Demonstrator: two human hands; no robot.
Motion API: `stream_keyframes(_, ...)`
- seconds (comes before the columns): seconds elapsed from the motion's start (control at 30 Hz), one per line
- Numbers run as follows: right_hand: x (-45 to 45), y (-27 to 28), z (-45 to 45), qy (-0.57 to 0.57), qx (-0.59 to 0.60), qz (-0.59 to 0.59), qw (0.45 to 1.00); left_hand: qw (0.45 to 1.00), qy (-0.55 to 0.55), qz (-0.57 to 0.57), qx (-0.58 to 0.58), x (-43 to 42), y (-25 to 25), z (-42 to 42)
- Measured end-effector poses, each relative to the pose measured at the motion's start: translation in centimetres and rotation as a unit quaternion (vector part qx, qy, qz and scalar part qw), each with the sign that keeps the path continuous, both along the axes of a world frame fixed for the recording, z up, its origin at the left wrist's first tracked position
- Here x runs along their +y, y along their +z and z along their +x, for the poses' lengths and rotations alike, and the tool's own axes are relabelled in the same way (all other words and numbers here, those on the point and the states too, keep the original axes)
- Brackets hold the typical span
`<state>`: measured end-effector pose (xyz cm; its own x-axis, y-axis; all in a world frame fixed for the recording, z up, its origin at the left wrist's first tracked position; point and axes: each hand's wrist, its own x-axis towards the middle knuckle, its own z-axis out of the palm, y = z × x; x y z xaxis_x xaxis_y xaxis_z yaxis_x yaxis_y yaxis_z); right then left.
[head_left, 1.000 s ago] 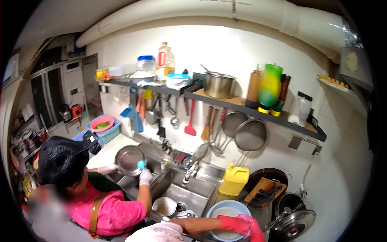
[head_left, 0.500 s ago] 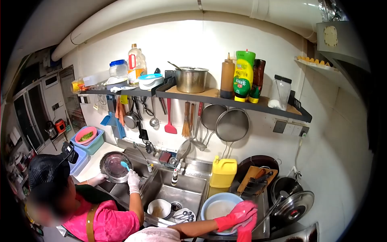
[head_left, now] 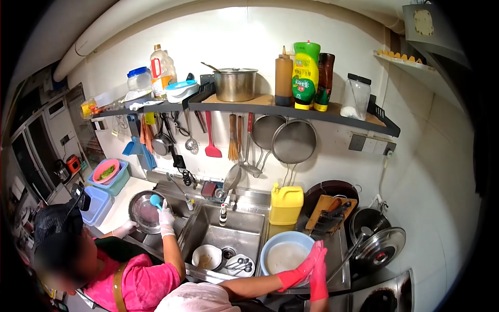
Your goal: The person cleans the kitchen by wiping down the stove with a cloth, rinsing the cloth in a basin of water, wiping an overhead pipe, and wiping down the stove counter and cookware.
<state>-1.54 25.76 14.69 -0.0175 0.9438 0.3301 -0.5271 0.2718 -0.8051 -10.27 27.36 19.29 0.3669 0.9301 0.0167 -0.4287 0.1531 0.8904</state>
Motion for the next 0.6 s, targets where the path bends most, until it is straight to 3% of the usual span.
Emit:
stream_keyframes(0.03, 3.3, -2.6, 2.5, 0.294, 0.089, 0.109, 0.945, 0.979, -0.072, -0.166, -0.095, 0.2, 5.1, -1.6)
stream_keyframes(0.07, 1.6, 3.0, -0.6, 0.086, -0.002, 0.006, 0.996, 0.953, -0.127, -0.229, -0.155, 0.2, 7.3, -3.2)
stream_keyframes(0.1, -0.4, 9.7, -4.2, -0.127, -0.132, -0.187, 0.965, 0.916, -0.177, -0.295, -0.204, 0.2, 9.5, -4.8)
stream_keyframes(0.13, -2.4, 16.3, -7.8, -0.237, -0.176, -0.359, 0.885, 0.915, -0.214, -0.26, -0.221, 0.4, 10.5, -6.3)
stream_keyframes(0.2, -1.4, 10.0, -6.5, -0.285, -0.152, -0.089, 0.942, 0.904, -0.288, -0.184, -0.256, 0.4, 11.6, -8.3)
stream_keyframes(0.27, -0.9, 8.9, -4.7, -0.176, 0.053, -0.094, 0.978, 0.891, -0.284, -0.204, -0.288, 0.4, 9.4, -7.2)
stream_keyframes(0.3, -0.3, 8.1, -3.3, -0.108, 0.199, -0.125, 0.966, 0.885, -0.241, -0.262, -0.301, 0.9, 5.7, -5.1)
stream_keyframes(0.33, 0.1, 7.1, -2.7, -0.039, 0.342, -0.151, 0.927, 0.874, -0.196, -0.319, -0.311, 0.4, 5.7, -4.8)
stream_keyframes(0.37, 0.7, 5.9, -2.6, -0.034, 0.39, -0.144, 0.909, 0.871, -0.195, -0.332, -0.305, -0.2, 5.7, -4.8)
stream_keyframes(0.47, 0.6, 4.9, -3.6, -0.025, 0.345, -0.108, 0.932, 0.894, -0.188, -0.333, -0.233, -1.2, 8.0, -6.0)
stream_keyframes(0.5, 0.2, 5.1, -3.8, 0.007, 0.289, -0.066, 0.955, 0.869, -0.259, -0.253, -0.339, 0.5, 3.0, -4.9)
stream_keyframes(0.53, -0.3, 5.3, -4.2, -0.059, 0.124, -0.023, 0.99, 0.885, -0.245, -0.233, -0.321, 0.6, 3.5, -5.0)
stream_keyframes(0.57, -1.0, 5.3, -4.7, -0.123, -0.045, 0.019, 0.991, 0.899, -0.231, -0.215, -0.303, 1.1, 4.0, -5.2)
stream_keyframes(0.6, -1.5, 5.2, -4.9, -0.183, -0.214, 0.061, 0.958, 0.913, -0.217, -0.195, -0.285, 1.5, 4.8, -5.4)
